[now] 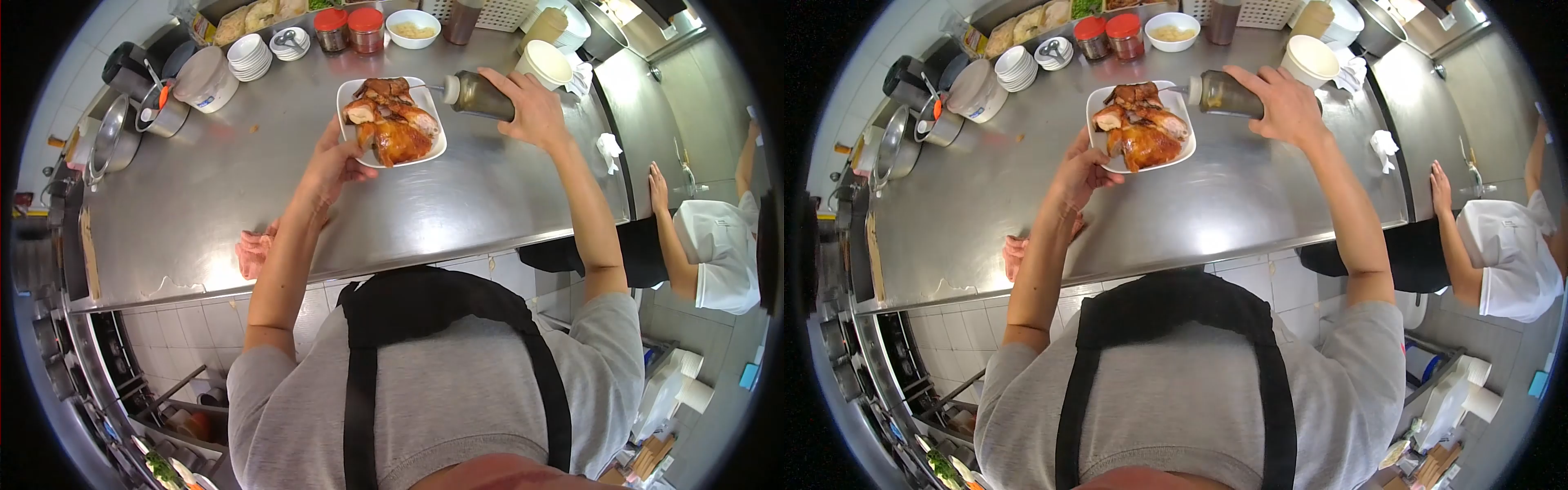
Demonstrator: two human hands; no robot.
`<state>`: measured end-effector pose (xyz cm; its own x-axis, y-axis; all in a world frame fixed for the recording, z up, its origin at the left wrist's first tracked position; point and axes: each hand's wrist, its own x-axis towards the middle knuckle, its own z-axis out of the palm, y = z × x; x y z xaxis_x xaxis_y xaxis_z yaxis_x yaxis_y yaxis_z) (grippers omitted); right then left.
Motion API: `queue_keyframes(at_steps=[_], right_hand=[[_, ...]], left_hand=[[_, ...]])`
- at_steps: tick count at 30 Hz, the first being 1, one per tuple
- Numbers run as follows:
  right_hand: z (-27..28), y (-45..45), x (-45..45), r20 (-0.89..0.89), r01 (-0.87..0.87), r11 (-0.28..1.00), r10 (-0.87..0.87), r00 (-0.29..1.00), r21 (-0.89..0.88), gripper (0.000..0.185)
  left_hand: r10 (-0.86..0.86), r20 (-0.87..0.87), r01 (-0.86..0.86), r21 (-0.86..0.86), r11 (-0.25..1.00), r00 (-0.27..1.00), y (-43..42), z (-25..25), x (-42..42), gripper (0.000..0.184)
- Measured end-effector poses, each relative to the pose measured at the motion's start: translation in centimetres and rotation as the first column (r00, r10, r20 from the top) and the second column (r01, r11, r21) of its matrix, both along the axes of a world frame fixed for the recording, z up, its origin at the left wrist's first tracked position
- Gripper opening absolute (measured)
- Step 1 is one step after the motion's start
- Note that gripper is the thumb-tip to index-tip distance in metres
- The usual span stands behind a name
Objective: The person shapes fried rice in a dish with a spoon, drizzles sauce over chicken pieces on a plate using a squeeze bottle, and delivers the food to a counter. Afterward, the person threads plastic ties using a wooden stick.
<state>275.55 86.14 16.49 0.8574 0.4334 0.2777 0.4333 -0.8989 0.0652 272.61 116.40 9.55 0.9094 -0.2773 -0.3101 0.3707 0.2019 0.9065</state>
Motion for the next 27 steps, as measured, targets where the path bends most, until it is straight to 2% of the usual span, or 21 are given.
queue_keyframes(at_steps=[3,5,9,11,12,15,17,19,21,27], right_hand=[[0.2,-0.2,-1.0,-0.006,-0.011,0.998,0.011,1.0,-0.058,0.082],[0.2,-0.7,-1.6,-0.114,-0.047,0.993,0.034,0.993,-0.111,0.079],[-0.1,-1.5,-1.7,-0.049,0.01,0.995,-0.015,0.999,-0.096,0.078],[-0.1,-1.9,-1.0,-0.005,0.131,0.99,-0.131,0.991,-0.046,0.078],[-0.1,-1.9,-1.0,-0.002,0.137,0.989,-0.138,0.99,-0.047,0.078],[-0.4,-2.1,-1.3,0.023,0.06,0.996,-0.058,0.998,-0.068,0.078],[-0.5,-2.4,-1.7,-0.036,0.013,0.995,-0.017,0.999,-0.102,0.078],[-0.5,-2.8,-1.8,-0.038,0.01,0.996,-0.013,0.999,-0.084,0.078],[-0.5,-3.0,-1.7,0.002,0.11,0.992,-0.11,0.994,-0.065,0.079],[-1.5,-4.1,-1.6,-0.078,0.069,0.997,-0.071,0.994,-0.027,0.079]], left_hand=[[-0.01,0.0,0.01,-0.005,1.0,1.0,-0.4,-0.2,0.2,0.061],[-0.017,0.002,0.017,-0.018,1.0,1.0,-0.6,-0.3,0.6,0.061],[-0.062,-0.02,0.061,-0.047,0.997,0.998,-0.8,-0.7,1.4,0.063],[-0.097,-0.006,0.096,-0.052,0.994,0.995,-1.2,-0.7,1.7,0.063],[-0.12,-0.018,0.119,-0.054,0.991,0.993,-1.3,-0.6,1.8,0.063],[-0.162,-0.031,0.16,-0.052,0.986,0.986,-2.1,-0.7,2.3,0.063],[-0.178,-0.03,0.176,-0.046,0.983,0.984,-2.7,-0.5,2.8,0.064],[-0.154,-0.025,0.153,-0.037,0.988,0.988,-3.4,-0.4,3.2,0.065],[-0.153,-0.004,0.153,-0.031,0.988,0.988,-3.9,-0.8,3.9,0.065],[-0.128,0.011,0.128,-0.055,0.99,0.992,-5.6,-0.9,5.4,0.061]])
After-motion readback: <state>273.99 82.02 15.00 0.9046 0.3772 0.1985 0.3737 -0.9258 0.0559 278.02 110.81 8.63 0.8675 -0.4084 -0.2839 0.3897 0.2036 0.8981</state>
